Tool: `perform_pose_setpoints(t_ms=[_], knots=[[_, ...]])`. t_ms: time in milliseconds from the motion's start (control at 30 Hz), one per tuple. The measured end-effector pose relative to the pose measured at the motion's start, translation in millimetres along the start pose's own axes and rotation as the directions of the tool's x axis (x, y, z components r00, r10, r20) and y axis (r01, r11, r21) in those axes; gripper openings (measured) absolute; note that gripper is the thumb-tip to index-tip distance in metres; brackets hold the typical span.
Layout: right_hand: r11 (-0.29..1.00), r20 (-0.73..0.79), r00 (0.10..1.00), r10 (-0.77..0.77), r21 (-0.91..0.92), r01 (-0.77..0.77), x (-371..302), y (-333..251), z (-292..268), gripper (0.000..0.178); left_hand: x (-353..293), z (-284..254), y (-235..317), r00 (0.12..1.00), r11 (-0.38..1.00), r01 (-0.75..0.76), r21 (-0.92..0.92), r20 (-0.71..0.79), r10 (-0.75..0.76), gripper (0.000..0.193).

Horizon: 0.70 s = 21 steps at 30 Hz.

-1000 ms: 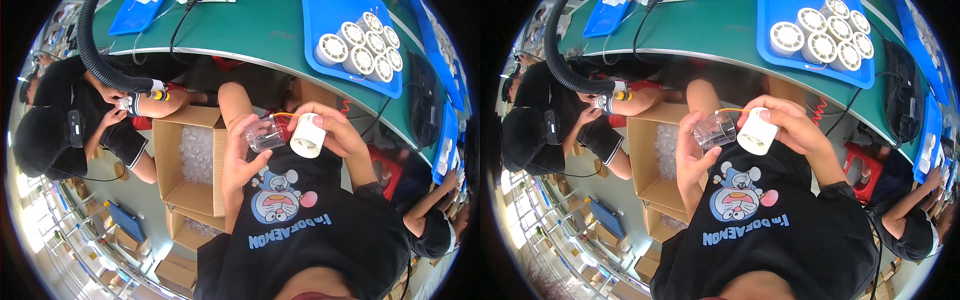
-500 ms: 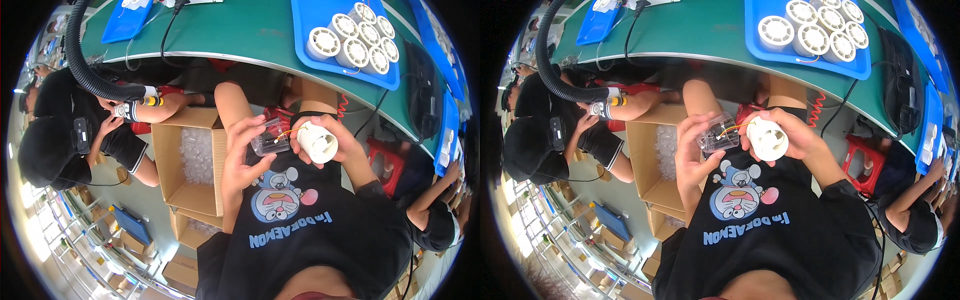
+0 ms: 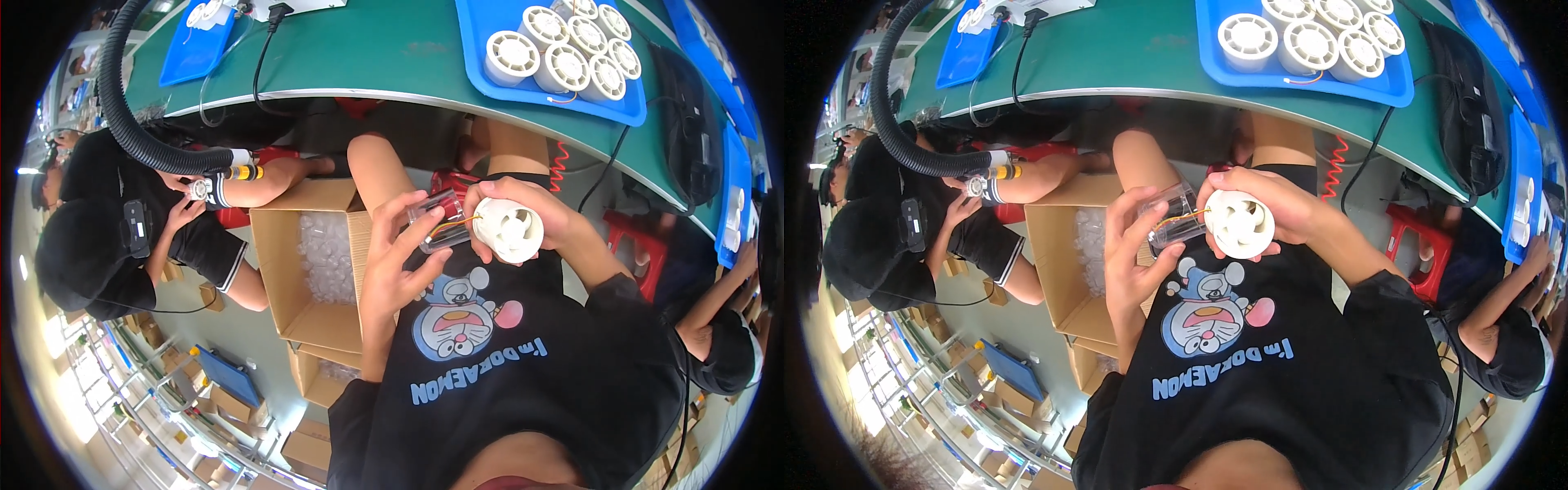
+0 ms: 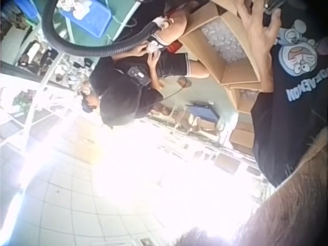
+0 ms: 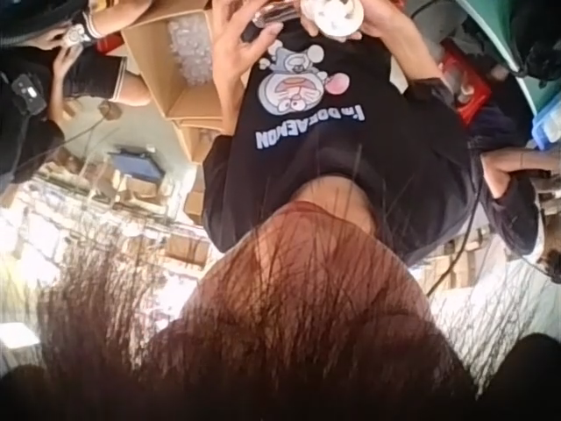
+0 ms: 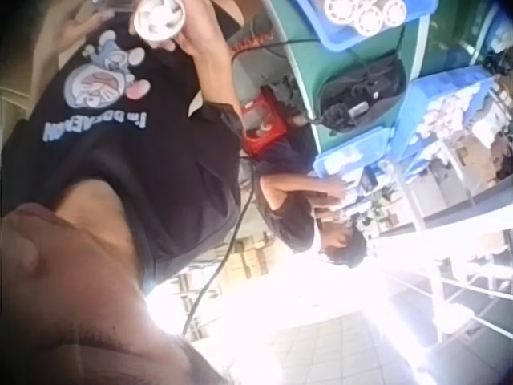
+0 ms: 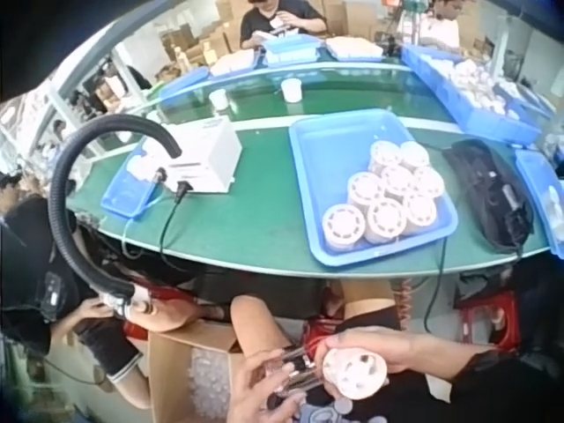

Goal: The person assembles electronic components by fitting them into plastic casings by hand, then organizes the assembled components into blue trays.

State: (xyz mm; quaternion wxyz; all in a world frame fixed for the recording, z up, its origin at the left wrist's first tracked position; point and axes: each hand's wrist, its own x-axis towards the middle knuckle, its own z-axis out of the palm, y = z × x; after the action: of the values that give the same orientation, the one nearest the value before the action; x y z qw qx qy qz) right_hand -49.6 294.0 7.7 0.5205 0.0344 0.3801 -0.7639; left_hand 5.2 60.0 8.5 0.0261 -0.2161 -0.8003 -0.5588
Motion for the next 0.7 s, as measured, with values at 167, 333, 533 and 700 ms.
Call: perform_pose_setpoints(t_ms=[167, 333, 533, 700], knots=[[0.998, 0.021, 0.998, 0.054, -0.017, -0.053, 9, 11, -4, 0.044, -4, 11, 1, 0.988, 0.99, 0.119, -0.069, -0.094, -0.125, 0.033], [1.0, -0.03, 0.999, 0.014, -0.013, -0.014, 20, 38, -11, 0.034, -7, 38, -10, 0.905, 0.94, 0.27, -0.211, -0.278, -0.322, 0.026], [0.842, -0.15, 0.969, -0.195, -0.532, 0.088, 6, 13, 1, 0.027, -16, 65, -43, 0.822, 0.842, 0.212, -0.497, -0.375, -0.428, 0.023], [0.341, -0.116, 0.826, -0.552, -0.935, 0.096, 3, 5, 10, 0.032, -16, 68, -49, 0.815, 0.896, 0.254, -0.363, -0.418, -0.4, 0.022]])
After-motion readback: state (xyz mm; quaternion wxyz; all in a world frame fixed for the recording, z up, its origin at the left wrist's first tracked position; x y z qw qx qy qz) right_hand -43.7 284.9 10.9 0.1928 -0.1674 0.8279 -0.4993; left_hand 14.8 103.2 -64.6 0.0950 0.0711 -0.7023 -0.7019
